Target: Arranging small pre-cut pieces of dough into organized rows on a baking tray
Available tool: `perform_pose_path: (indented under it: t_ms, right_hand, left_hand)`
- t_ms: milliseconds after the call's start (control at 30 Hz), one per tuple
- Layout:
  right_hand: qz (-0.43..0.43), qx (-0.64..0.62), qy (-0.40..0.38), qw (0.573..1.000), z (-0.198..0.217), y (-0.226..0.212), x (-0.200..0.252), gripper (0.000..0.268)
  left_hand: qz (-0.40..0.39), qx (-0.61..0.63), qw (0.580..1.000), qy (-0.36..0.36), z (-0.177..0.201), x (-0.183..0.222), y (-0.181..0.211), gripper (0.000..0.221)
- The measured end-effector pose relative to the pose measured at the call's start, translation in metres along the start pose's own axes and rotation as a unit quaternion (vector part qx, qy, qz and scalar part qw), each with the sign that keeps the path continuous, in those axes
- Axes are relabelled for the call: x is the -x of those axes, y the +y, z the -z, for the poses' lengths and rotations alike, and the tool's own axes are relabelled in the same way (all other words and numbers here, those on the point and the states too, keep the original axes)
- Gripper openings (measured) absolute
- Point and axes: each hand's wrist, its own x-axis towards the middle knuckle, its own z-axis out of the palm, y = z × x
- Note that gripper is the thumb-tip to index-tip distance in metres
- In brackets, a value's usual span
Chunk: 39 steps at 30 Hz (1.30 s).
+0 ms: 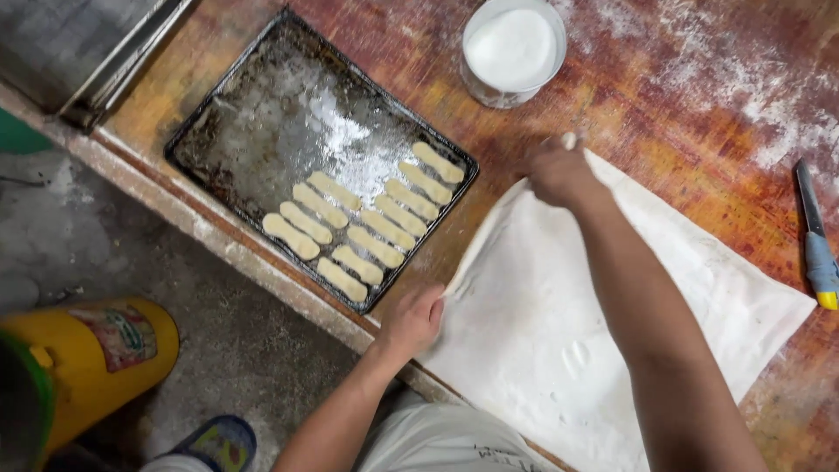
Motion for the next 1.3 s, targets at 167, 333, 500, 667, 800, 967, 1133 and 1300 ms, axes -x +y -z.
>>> perform_pose_path:
  t_ms: [167,333,500,667,800,967,1133,1300]
  right_hand:
    - [-0.005,-0.024,0.024,0.999,0.031,-0.041,0.040,0.051]
    - [0.010,-0.052,0.070,0.996,-0.004,-0.090,0.066,0.046]
    - [0.015,-0.148,0.062,0.987,-0.027,-0.132,0.135,0.041]
    - [-0.021,-0.197,0.058,0.978,-0.073,-0.147,0.197,0.041]
    - [-0.035,-0.229,0.060,0.971,-0.106,-0.154,0.245,0.038]
    - [-0.063,-0.281,0.125,0.950,-0.156,-0.180,0.289,0.030]
    - [-0.103,-0.320,0.134,0.932,-0.182,-0.219,0.312,0.024]
    - [-0.131,-0.268,0.121,0.947,-0.192,-0.250,0.315,0.030]
  left_hand:
    - [0.097,-0.015,0.993,-0.067,0.017,0.007,-0.004,0.039]
    - [0.089,0.012,0.991,-0.098,0.058,0.004,0.017,0.044]
    - [0.049,0.195,0.978,-0.058,0.058,-0.003,0.018,0.055]
    - [0.002,0.020,1.000,0.006,0.031,0.019,-0.030,0.043]
    - [-0.249,-0.100,0.956,0.118,0.001,0.054,-0.033,0.007]
    - [-0.338,-0.074,0.938,-0.035,-0.030,0.076,-0.010,0.010]
    - [-0.363,-0.097,0.913,-0.159,-0.045,0.064,-0.019,0.016]
    - [-0.380,-0.090,0.885,-0.252,-0.028,0.057,-0.012,0.020]
